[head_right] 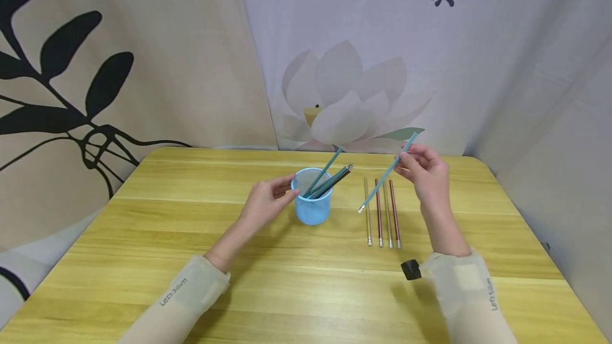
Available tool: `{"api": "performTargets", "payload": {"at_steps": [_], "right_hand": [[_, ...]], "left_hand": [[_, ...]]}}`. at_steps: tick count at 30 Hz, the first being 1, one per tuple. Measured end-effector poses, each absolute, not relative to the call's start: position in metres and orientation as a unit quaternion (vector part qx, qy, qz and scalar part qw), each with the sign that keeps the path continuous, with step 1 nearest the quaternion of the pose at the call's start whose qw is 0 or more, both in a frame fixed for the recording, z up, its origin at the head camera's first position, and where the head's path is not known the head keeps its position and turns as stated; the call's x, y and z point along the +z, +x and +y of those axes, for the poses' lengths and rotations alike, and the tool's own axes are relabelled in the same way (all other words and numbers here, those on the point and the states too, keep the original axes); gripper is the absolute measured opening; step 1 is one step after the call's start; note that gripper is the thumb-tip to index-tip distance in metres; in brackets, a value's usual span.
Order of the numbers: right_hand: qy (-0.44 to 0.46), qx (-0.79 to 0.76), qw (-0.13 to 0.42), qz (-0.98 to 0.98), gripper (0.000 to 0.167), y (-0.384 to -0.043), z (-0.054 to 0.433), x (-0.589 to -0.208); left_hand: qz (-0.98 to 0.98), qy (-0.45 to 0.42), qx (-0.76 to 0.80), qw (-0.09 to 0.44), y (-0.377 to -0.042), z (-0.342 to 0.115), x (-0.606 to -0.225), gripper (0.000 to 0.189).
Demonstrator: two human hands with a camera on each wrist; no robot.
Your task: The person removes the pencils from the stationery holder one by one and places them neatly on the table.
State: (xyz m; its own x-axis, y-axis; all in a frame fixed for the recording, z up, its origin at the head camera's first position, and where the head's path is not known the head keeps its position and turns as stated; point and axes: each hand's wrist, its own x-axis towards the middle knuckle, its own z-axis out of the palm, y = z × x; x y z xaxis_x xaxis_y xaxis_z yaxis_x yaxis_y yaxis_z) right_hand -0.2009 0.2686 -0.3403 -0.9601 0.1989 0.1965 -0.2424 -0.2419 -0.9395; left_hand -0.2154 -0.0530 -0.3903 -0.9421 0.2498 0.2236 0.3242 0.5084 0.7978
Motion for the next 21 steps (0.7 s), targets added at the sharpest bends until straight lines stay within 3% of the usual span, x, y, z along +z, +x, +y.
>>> {"api": "performTargets", "payload": {"at_steps": [21], "right_hand": [[-0.024,0.760,0.139,-0.635,0.007,-0.199,0.286,-0.349]], "left_hand": [[-0.863,-0.169,-0.475,0.043,-0.215,-0.053,-0.390,0.045]]}}
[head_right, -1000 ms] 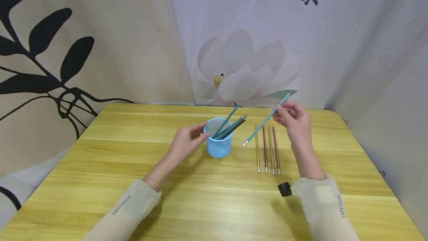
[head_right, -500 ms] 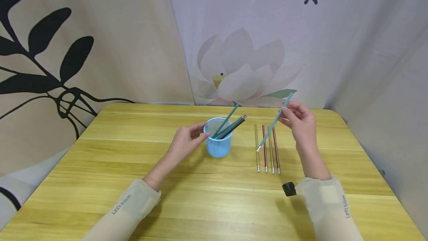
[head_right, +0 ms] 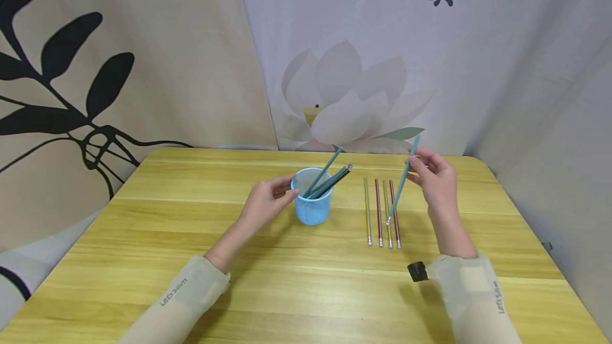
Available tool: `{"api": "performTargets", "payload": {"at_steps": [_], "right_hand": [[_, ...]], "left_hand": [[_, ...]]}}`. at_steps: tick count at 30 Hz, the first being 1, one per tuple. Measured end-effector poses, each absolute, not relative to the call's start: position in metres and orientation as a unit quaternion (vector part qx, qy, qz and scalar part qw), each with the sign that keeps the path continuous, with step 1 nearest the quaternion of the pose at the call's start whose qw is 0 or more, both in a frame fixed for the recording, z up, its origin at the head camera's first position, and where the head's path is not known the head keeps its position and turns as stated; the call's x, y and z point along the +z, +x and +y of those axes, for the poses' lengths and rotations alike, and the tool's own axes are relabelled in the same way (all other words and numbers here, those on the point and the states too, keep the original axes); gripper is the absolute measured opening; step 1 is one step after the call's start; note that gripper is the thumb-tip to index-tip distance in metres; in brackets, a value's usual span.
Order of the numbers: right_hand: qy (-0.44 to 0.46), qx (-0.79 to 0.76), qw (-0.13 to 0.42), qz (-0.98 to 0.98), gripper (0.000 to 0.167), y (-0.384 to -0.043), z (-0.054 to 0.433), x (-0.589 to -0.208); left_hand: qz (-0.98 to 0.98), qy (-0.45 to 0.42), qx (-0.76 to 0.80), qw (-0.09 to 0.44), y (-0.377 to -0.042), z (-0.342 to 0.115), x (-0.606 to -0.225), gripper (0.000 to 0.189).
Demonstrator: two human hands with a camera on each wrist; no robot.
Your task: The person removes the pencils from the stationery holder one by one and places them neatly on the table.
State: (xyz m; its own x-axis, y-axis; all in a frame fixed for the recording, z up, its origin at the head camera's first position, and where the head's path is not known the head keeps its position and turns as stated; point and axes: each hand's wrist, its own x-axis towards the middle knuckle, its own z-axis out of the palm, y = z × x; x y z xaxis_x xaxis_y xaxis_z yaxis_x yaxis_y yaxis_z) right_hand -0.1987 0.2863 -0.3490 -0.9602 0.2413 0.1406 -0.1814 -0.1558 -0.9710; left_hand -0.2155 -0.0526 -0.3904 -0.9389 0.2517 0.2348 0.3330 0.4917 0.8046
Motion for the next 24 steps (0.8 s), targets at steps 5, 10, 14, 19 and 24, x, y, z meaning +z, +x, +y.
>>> {"api": "performTargets", "payload": {"at_steps": [5,10,14,19,24], "right_hand": [[-0.038,0.746,0.136,-0.651,0.009,-0.200,0.290,-0.351],[-0.047,0.740,0.132,-0.658,0.010,-0.199,0.294,-0.354],[-0.057,0.733,0.128,-0.666,0.011,-0.200,0.296,-0.357],[-0.068,0.729,0.124,-0.670,0.012,-0.201,0.299,-0.361],[-0.079,0.729,0.118,-0.670,0.012,-0.201,0.301,-0.365]], "left_hand": [[-0.862,-0.171,-0.476,0.043,-0.215,-0.053,-0.391,0.045],[-0.863,-0.169,-0.473,0.043,-0.216,-0.053,-0.392,0.045],[-0.863,-0.167,-0.476,0.041,-0.216,-0.053,-0.392,0.045],[-0.863,-0.167,-0.475,0.040,-0.216,-0.053,-0.391,0.045],[-0.862,-0.170,-0.476,0.042,-0.216,-0.053,-0.391,0.045]]}}
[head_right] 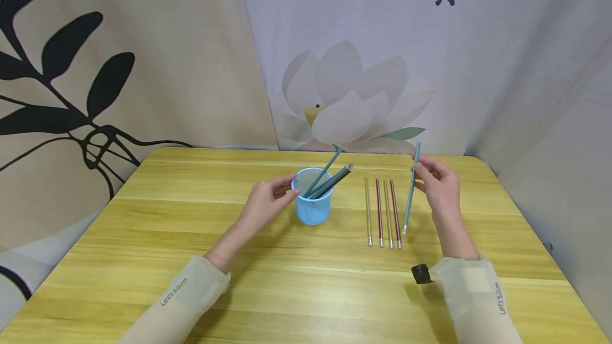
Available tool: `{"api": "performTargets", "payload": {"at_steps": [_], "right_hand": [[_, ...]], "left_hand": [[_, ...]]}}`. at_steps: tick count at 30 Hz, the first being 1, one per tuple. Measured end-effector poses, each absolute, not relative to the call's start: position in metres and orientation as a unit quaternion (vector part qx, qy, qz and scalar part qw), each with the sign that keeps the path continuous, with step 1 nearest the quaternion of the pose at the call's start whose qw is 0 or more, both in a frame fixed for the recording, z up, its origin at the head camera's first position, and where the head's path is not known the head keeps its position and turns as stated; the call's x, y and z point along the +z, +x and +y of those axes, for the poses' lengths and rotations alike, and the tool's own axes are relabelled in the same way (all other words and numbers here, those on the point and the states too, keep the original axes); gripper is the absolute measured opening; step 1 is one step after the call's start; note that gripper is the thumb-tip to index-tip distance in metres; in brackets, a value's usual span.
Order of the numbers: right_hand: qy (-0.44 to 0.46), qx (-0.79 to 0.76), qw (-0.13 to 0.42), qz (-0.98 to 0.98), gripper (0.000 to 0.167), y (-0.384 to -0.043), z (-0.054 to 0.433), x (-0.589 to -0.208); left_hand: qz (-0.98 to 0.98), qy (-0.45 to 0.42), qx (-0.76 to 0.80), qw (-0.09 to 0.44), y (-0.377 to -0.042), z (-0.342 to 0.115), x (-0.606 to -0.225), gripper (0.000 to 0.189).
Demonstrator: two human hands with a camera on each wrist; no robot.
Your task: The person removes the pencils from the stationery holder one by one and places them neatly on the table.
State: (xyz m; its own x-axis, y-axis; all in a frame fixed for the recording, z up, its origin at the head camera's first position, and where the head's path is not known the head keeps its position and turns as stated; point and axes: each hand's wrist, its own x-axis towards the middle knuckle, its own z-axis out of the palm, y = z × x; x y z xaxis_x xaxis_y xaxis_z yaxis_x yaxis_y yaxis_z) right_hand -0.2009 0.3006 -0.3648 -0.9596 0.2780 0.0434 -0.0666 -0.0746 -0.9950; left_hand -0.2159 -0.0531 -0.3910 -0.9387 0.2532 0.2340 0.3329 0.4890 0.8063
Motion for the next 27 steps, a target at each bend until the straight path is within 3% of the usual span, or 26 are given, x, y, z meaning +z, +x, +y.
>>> {"api": "performTargets", "payload": {"at_steps": [27], "right_hand": [[-0.112,0.684,0.051,-0.719,0.011,-0.206,0.315,-0.395]], "left_hand": [[-0.867,-0.166,-0.467,0.045,-0.215,-0.053,-0.392,0.045]]}}
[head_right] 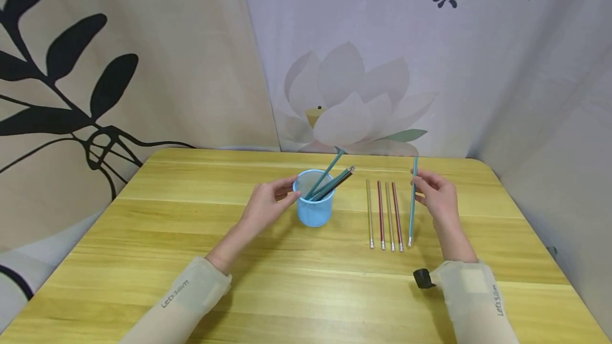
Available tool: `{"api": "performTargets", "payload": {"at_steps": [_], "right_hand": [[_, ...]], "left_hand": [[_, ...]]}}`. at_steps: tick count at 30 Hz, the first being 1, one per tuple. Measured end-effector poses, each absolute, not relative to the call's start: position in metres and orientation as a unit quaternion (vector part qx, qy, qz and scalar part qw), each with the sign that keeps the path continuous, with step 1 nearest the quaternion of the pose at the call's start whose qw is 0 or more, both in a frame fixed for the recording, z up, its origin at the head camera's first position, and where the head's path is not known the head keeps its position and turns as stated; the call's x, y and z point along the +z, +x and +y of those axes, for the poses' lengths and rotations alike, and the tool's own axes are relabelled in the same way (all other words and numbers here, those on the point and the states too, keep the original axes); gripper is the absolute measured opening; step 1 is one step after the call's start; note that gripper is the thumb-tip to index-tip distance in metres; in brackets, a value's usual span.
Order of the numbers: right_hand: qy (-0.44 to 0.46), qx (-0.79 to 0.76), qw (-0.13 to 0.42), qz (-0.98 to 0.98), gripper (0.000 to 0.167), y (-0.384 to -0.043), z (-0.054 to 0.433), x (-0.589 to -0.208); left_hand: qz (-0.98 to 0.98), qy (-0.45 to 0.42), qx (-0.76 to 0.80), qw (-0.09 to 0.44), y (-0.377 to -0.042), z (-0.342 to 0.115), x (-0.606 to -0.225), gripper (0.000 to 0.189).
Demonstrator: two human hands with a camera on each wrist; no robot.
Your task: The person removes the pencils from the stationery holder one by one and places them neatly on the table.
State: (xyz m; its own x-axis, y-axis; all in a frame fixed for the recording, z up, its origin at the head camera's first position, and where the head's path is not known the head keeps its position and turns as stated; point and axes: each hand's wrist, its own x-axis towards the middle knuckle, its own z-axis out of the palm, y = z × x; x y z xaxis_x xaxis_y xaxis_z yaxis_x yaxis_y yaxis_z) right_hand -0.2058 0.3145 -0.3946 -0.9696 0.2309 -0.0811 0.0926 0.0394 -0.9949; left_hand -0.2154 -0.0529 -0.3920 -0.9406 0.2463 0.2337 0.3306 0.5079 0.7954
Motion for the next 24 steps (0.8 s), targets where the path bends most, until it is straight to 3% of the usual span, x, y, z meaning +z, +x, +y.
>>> {"api": "performTargets", "payload": {"at_steps": [17,24], "right_hand": [[-0.121,0.634,-0.049,-0.763,0.011,-0.221,0.326,-0.414],[-0.109,0.600,-0.091,-0.787,0.047,-0.227,0.330,-0.418]], "left_hand": [[-0.867,-0.166,-0.467,0.050,-0.214,-0.053,-0.393,0.044],[-0.866,-0.166,-0.468,0.052,-0.214,-0.053,-0.392,0.044]]}}
